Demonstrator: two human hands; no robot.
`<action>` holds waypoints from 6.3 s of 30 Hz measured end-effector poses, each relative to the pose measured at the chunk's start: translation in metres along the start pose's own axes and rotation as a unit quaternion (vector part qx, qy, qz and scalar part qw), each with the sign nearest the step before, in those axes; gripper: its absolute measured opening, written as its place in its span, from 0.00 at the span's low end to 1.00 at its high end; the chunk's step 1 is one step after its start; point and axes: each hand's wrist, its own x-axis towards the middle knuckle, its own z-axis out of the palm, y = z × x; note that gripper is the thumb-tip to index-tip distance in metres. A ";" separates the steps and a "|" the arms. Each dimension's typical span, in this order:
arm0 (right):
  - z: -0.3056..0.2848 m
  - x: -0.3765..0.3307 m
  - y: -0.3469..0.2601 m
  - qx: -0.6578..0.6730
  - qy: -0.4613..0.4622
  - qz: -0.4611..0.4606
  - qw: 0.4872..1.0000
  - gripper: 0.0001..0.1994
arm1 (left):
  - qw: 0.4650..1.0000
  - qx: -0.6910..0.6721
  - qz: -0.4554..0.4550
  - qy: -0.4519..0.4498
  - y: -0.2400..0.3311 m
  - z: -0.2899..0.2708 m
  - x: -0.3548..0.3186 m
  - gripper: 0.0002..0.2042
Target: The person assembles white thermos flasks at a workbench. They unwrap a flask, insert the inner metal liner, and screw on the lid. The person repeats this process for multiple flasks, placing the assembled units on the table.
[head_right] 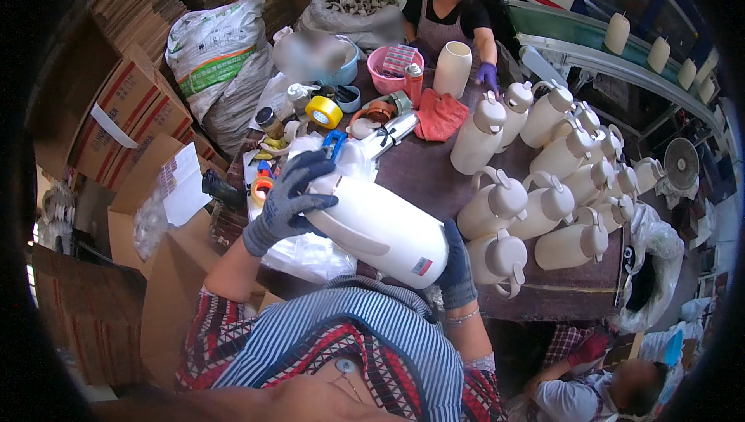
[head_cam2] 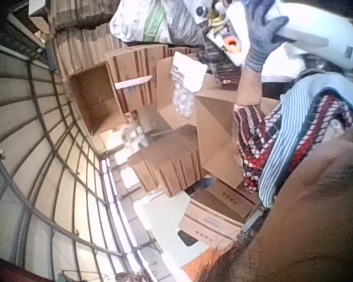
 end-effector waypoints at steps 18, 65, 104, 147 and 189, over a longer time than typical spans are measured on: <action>-0.066 0.024 -0.019 -0.356 0.000 -0.081 0.931 0.27 | 0.735 -0.537 -0.412 0.032 0.025 0.054 -0.055 0.12; 0.079 0.017 0.045 -0.624 -0.163 -0.156 0.748 0.28 | 0.839 -0.420 -0.346 0.017 0.066 0.059 -0.121 0.12; 0.041 -0.045 0.069 -0.550 0.013 -0.028 0.835 0.12 | 0.678 -0.578 -0.401 -0.214 0.028 0.135 -0.109 0.18; 0.132 -0.021 0.028 -0.705 0.002 -0.149 0.693 0.09 | 0.720 -0.655 -0.226 -0.033 0.004 0.173 -0.077 0.33; 0.046 -0.067 0.071 0.030 0.085 -0.011 0.996 0.13 | 0.910 -0.369 -0.157 -0.108 0.012 0.191 -0.087 0.36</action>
